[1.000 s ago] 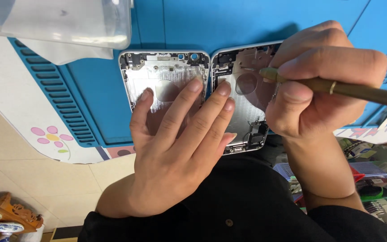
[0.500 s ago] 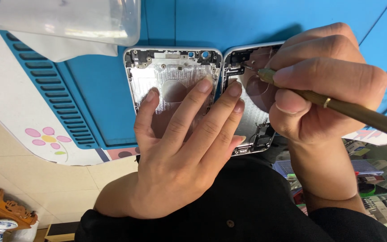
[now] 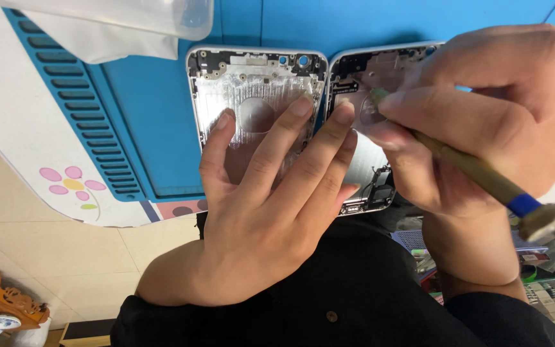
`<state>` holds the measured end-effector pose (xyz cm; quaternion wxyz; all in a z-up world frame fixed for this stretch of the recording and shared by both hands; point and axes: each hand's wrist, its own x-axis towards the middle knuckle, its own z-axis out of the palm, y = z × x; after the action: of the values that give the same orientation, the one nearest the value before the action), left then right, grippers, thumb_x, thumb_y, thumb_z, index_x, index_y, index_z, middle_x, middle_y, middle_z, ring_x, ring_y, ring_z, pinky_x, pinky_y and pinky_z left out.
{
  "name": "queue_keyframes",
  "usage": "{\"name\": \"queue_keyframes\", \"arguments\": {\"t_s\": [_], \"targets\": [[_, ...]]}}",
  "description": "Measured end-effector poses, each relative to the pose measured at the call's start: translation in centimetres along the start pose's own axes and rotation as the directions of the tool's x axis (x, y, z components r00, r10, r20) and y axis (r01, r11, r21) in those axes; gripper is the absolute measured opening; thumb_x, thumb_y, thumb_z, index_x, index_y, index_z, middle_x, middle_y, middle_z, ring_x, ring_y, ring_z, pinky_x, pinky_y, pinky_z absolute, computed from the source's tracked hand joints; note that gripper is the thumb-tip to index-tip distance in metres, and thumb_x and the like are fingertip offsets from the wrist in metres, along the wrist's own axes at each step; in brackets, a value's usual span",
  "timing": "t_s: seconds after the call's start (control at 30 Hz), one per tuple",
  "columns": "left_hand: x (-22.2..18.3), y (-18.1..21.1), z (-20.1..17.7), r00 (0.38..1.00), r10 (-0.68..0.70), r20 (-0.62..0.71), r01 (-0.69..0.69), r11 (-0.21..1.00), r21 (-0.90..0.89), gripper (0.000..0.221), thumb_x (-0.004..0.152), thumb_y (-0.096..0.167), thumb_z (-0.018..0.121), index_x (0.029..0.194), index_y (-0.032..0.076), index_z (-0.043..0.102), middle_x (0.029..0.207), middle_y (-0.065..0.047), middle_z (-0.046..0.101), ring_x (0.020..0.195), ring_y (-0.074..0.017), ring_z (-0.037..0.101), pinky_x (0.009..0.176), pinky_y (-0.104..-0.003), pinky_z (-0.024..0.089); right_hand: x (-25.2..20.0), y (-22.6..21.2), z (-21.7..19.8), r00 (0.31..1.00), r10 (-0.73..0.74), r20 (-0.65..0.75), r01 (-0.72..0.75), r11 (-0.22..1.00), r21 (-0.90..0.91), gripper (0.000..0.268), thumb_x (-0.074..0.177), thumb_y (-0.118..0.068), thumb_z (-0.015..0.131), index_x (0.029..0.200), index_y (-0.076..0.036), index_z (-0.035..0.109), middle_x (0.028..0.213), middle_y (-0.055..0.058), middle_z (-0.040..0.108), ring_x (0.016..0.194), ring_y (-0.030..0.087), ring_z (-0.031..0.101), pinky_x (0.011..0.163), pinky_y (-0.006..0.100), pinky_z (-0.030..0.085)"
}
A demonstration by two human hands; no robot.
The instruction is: Repairing the internal components of an opened smartphone using a precision screwdriver.
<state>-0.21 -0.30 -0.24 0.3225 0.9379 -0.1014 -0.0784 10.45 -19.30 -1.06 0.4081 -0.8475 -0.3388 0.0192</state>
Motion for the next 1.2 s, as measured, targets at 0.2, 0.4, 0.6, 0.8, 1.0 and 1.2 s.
{"name": "queue_keyframes", "arguments": {"t_s": [0.2, 0.4, 0.6, 0.8, 1.0, 1.2], "targets": [[-0.2, -0.1, 0.1, 0.995, 0.028, -0.093, -0.032, 0.999, -0.041, 0.043, 0.103, 0.031, 0.078, 0.133, 0.001, 0.073, 0.152, -0.008, 0.053, 0.144, -0.0289, 0.047, 0.117, -0.068, 0.024, 0.1, -2.8, -2.1, 0.978, 0.123, 0.167, -0.111, 0.991, -0.077, 0.016, 0.105, -0.001, 0.083, 0.113, 0.002, 0.068, 0.107, 0.019, 0.065, 0.092, 0.021, 0.065, 0.076, 0.025, 0.049], [-0.8, -0.4, 1.1, 0.988, 0.057, -0.143, -0.066, 0.996, -0.056, 0.044, 0.103, 0.029, 0.079, 0.134, -0.002, 0.072, 0.154, -0.01, 0.05, 0.146, -0.0311, 0.041, 0.119, -0.071, 0.026, -0.7, -2.7, -3.1, 0.951, 0.217, 0.221, -0.189, 0.972, -0.138, 0.016, 0.106, 0.002, 0.073, 0.119, 0.005, 0.064, 0.113, 0.014, 0.072, 0.094, 0.015, 0.07, 0.076, 0.02, 0.05], [-0.9, -0.1, 1.4, 0.985, 0.038, -0.169, -0.042, 0.999, -0.021, 0.043, 0.101, 0.031, 0.077, 0.131, 0.001, 0.072, 0.153, -0.007, 0.051, 0.146, -0.0289, 0.04, 0.12, -0.069, 0.025, 2.2, -2.4, -3.5, 0.922, 0.157, 0.354, -0.072, 0.968, -0.242, 0.014, 0.106, -0.001, 0.074, 0.118, 0.003, 0.069, 0.105, 0.013, 0.073, 0.083, 0.016, 0.068, 0.068, 0.025, 0.048], [-0.8, 0.0, 1.1, 0.987, 0.048, -0.151, -0.053, 0.998, -0.025, 0.041, 0.102, 0.028, 0.076, 0.131, 0.0, 0.072, 0.152, -0.007, 0.051, 0.146, -0.0301, 0.041, 0.121, -0.069, 0.024, 3.4, -4.0, -4.9, 0.859, 0.005, 0.512, 0.243, 0.876, -0.416, 0.008, 0.107, -0.007, 0.076, 0.112, -0.001, 0.072, 0.092, 0.01, 0.071, 0.071, 0.018, 0.065, 0.063, 0.028, 0.049], [-0.9, -0.2, 1.7, 0.979, 0.059, -0.193, -0.065, 0.998, -0.021, 0.044, 0.1, 0.031, 0.079, 0.132, 0.001, 0.071, 0.152, -0.007, 0.051, 0.145, -0.0294, 0.039, 0.12, -0.07, 0.025, 3.7, -5.3, -4.8, 0.803, -0.091, 0.59, 0.487, 0.671, -0.559, 0.01, 0.114, -0.016, 0.066, 0.115, -0.007, 0.065, 0.091, 0.004, 0.064, 0.076, 0.017, 0.063, 0.072, 0.026, 0.05], [-0.9, -0.2, 2.0, 0.978, 0.07, -0.196, -0.065, 0.997, 0.032, 0.043, 0.101, 0.031, 0.08, 0.132, 0.002, 0.071, 0.152, -0.006, 0.05, 0.146, -0.0292, 0.038, 0.12, -0.071, 0.028, 4.1, -6.3, -4.4, 0.785, -0.064, 0.617, 0.564, 0.487, -0.667, 0.017, 0.109, -0.026, 0.07, 0.111, -0.01, 0.066, 0.082, -0.001, 0.061, 0.064, 0.011, 0.058, 0.064, 0.023, 0.044]]}}
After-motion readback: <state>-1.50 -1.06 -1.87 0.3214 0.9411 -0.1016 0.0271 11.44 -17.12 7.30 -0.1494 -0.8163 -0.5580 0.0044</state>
